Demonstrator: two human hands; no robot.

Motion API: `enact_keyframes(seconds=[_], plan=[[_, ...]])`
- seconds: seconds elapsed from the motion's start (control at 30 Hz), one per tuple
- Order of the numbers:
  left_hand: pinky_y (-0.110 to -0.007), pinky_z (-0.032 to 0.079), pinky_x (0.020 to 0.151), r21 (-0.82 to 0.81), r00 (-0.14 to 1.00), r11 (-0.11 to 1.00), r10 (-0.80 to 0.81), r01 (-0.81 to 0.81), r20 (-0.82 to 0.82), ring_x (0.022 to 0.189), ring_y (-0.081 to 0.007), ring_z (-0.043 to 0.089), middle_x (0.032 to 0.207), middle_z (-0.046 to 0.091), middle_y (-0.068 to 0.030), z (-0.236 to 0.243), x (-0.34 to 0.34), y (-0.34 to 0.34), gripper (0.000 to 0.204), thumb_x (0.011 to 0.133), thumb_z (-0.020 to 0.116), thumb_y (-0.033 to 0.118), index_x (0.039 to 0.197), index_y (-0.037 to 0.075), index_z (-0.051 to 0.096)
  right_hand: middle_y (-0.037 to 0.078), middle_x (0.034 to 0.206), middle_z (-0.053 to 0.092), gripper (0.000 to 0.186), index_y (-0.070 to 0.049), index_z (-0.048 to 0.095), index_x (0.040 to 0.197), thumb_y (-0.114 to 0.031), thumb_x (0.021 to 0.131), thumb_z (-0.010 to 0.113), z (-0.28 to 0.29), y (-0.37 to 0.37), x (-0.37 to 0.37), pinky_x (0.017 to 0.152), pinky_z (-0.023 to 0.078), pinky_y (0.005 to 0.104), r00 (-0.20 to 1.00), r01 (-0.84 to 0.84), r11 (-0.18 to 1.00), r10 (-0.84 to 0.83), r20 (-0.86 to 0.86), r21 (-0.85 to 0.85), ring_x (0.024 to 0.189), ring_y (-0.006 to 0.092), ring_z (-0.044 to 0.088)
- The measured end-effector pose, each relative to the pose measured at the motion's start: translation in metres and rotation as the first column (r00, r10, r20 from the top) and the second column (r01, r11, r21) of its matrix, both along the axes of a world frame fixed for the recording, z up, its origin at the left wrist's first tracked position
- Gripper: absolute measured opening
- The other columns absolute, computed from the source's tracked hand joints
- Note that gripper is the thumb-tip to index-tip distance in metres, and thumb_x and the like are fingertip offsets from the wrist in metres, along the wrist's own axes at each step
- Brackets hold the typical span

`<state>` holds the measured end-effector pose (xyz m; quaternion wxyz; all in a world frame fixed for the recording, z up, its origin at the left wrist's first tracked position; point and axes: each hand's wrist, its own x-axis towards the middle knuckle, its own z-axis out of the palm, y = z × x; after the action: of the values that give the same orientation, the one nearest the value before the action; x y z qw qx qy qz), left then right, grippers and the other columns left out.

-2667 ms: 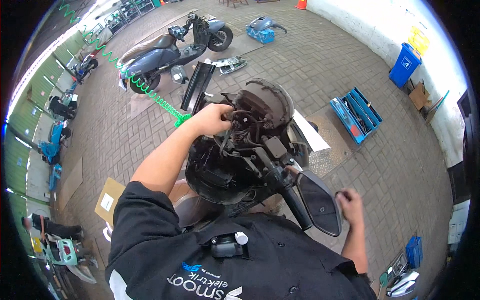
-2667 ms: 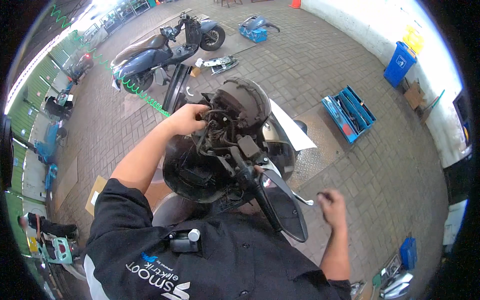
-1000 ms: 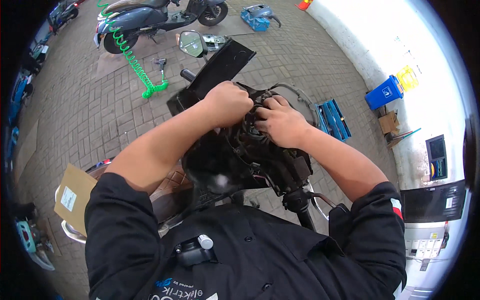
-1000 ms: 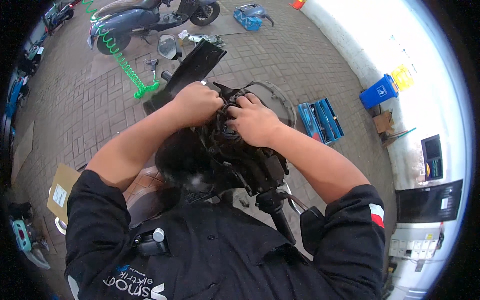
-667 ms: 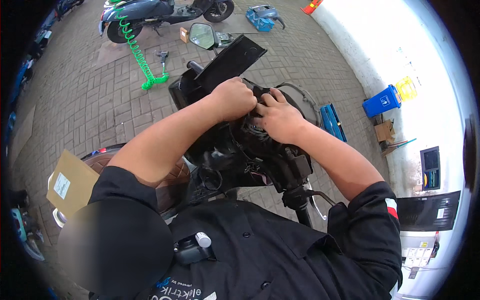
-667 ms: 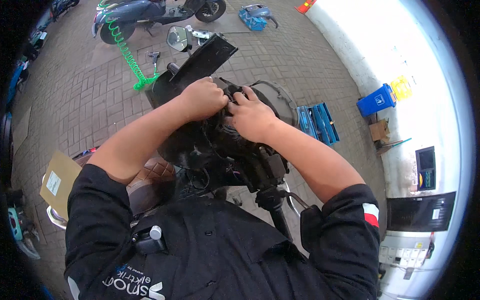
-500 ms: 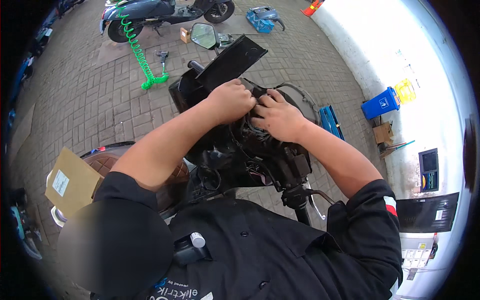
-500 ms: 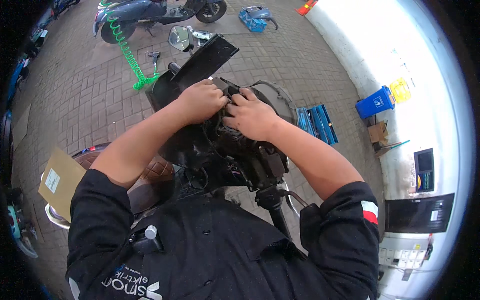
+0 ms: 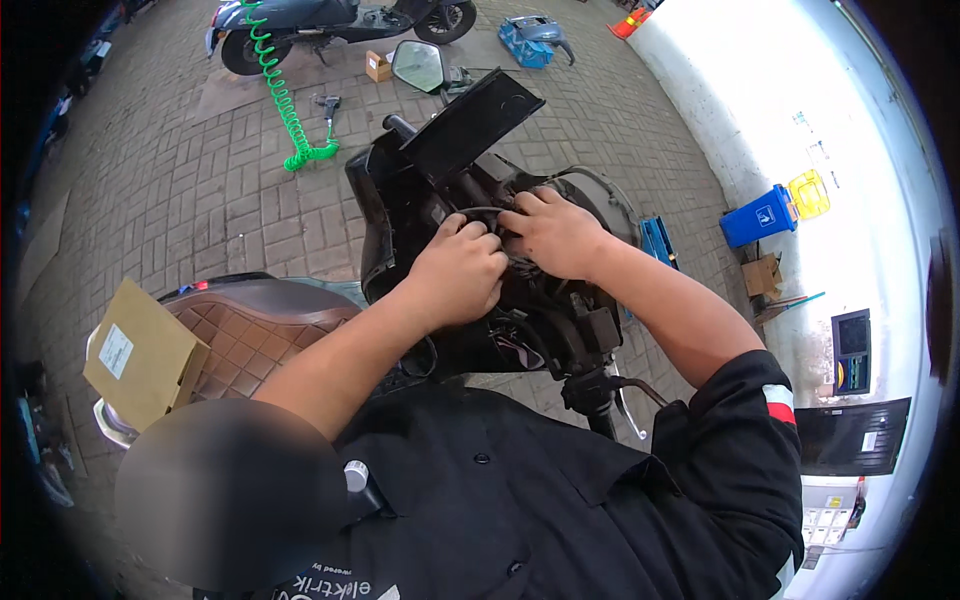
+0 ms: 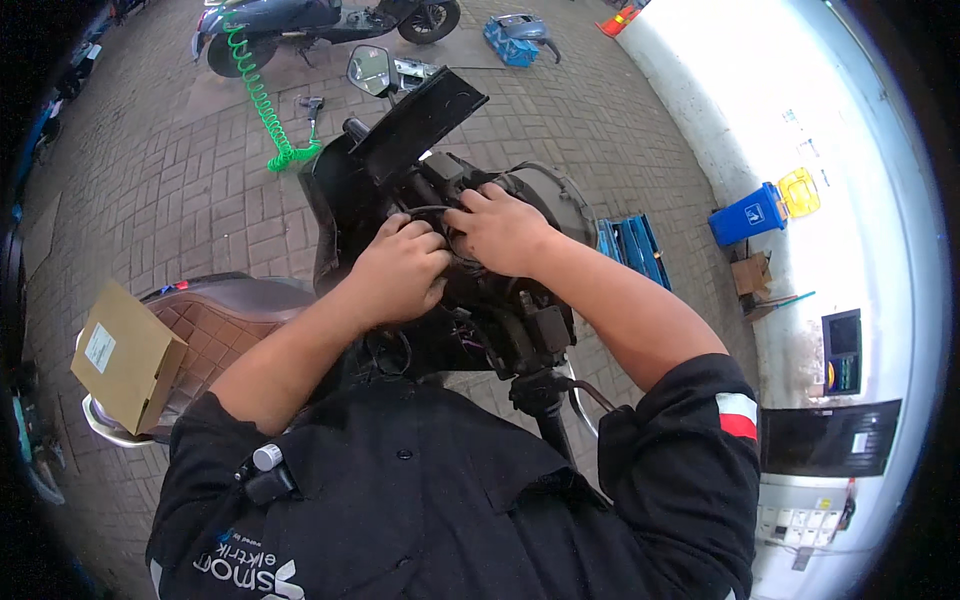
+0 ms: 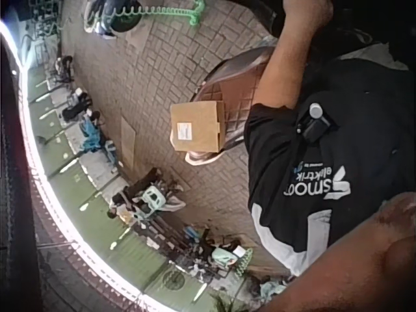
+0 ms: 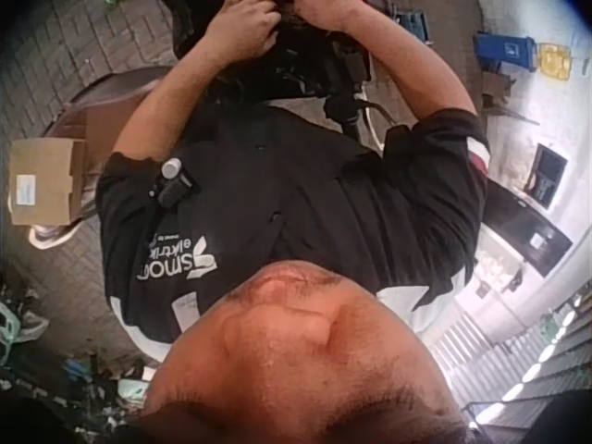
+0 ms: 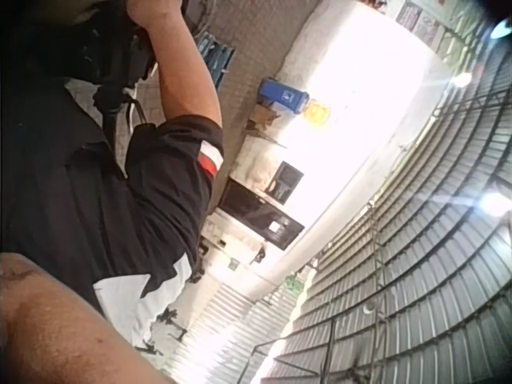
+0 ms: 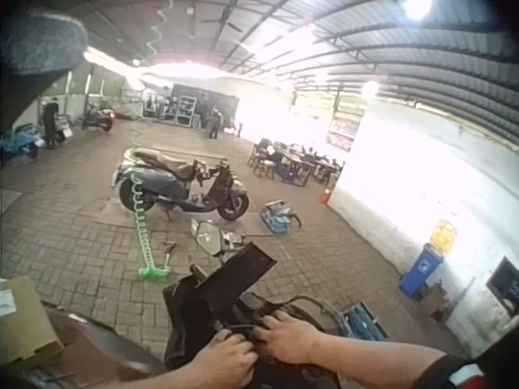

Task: The person unscrews and removes the front panel of a motorcycle dashboard using a screwdriver, disconnects the wiring from the internal components, and then opens a cardboard box to retrieve a new part.

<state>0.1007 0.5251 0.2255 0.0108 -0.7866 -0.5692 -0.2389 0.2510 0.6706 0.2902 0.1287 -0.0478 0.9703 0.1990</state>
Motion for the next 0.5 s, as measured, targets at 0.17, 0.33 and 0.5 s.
enact_keyframes(seconds=[0.17, 0.33, 0.5], plan=[[-0.057, 0.030, 0.115, -0.048, 1.000, 0.999, -0.014, 0.013, -0.017, 0.117, -0.0252, 0.057, 0.111, 0.066, -0.0069, -0.011, -0.001, 0.010, 0.029, 0.079, 0.065, 0.025, 0.100, 0.007, 0.071, -0.003, 0.122, 0.059, 0.016, -0.018, 0.075, 0.085, -0.024, 0.081, 0.062, 0.008, -0.001, 0.005, 0.099, 0.042, 0.0386, 0.998, -0.057, 0.995, 0.056, -0.006, -0.076, 0.114, 0.0227, 0.051], [-0.062, 0.026, 0.116, 0.020, 0.994, 0.996, -0.084, 0.083, 0.071, 0.122, -0.0265, 0.055, 0.122, 0.061, -0.0071, -0.022, -0.003, 0.013, 0.043, 0.080, 0.064, 0.026, 0.120, 0.013, 0.068, 0.000, 0.123, 0.058, 0.014, -0.016, 0.075, 0.087, -0.022, 0.079, 0.065, 0.011, 0.003, 0.012, 0.096, 0.046, 0.0369, 0.999, 0.042, 0.986, -0.041, 0.012, -0.159, 0.116, 0.0240, 0.051], [-0.063, 0.021, 0.117, -0.196, 0.997, 0.978, -0.060, 0.070, 0.057, 0.127, -0.0267, 0.051, 0.132, 0.055, -0.0063, -0.009, -0.001, 0.016, 0.045, 0.079, 0.062, 0.023, 0.123, 0.015, 0.066, 0.004, 0.132, 0.053, 0.016, -0.017, 0.076, 0.091, -0.019, 0.077, 0.069, 0.018, 0.003, 0.011, 0.099, 0.046, 0.0375, 0.989, 0.140, 0.974, -0.147, -0.028, -0.180, 0.119, 0.0247, 0.050]])
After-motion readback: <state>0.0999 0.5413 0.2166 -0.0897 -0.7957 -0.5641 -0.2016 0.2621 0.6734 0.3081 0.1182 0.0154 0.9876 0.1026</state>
